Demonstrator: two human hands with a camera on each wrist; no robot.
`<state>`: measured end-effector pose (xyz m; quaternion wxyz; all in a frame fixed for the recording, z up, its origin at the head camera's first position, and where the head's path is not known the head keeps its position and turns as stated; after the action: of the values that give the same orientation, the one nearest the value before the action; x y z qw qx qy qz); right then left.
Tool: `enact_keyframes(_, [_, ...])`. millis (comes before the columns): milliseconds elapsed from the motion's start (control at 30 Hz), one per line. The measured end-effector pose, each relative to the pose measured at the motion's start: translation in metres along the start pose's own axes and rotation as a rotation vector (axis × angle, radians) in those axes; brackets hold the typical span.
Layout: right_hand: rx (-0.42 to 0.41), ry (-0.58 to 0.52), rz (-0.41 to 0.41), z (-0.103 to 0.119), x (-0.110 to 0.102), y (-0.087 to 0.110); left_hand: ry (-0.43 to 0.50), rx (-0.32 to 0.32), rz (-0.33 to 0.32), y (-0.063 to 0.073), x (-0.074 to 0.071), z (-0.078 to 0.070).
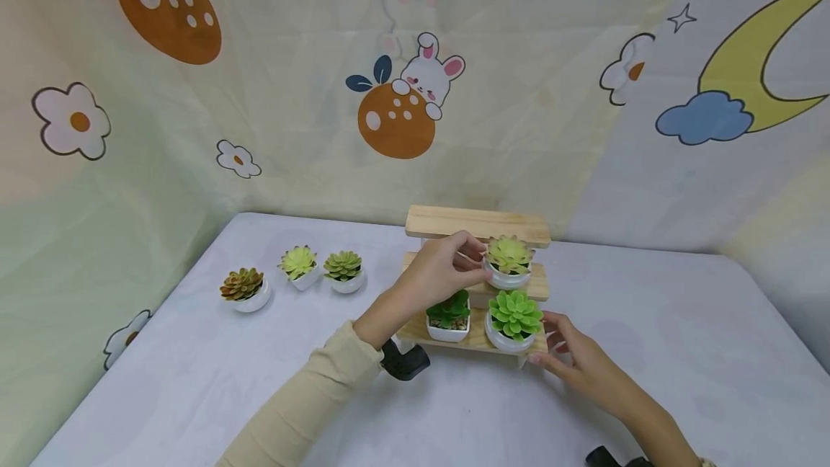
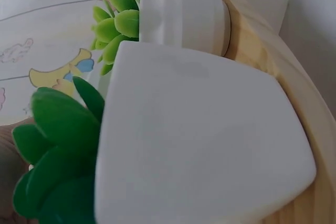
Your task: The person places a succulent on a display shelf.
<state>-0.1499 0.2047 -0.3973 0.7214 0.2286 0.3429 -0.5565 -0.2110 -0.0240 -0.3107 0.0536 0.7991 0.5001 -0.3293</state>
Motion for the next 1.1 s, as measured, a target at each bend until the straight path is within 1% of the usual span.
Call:
enact_keyframes(133, [-0.004, -0.001, -0.003, 0.0, 0.0, 0.0, -0.013, 0.04, -0.046, 0.005, -0.005, -0.001])
enact_keyframes(367, [-0.023, 0.005, -0.009, -0.001, 0.0, 0.0, -0.011, 0.051, -0.126, 0.02, -0.016, 0.002])
enact_keyframes(533, [-0.013, 0.005, -0.003, -0.001, 0.0, 0.0, -0.011, 0.117, -0.201, 0.032, -0.026, 0.003])
enact_keyframes(633, [-0.011, 0.009, -0.003, -0.001, 0.0, 0.0, -0.013, 0.143, -0.24, 0.04, -0.031, 0.003])
enact_keyframes(767, [-0.024, 0.009, -0.01, -0.001, 0.0, 0.001, -0.016, 0.179, -0.266, 0.05, -0.04, 0.005])
enact_keyframes(900, [-0.041, 0.005, -0.013, -0.001, 0.0, 0.001, -0.036, 0.224, -0.273, 0.063, -0.05, 0.005])
enact_keyframes(1100, [-0.024, 0.009, -0.008, -0.001, 0.0, 0.001, -0.082, 0.268, -0.299, 0.086, -0.068, 0.007])
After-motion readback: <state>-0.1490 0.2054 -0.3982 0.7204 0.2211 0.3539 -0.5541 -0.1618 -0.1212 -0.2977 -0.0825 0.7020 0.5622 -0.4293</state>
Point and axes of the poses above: each hand's wrist, its own y-axis away from the middle knuckle, its own x-axis out of the palm, z = x × y, the point moved 2 cm from there along -y, towards the middle knuckle, and after that the axes turned 9 degrees about x, right-handed, at the moved point
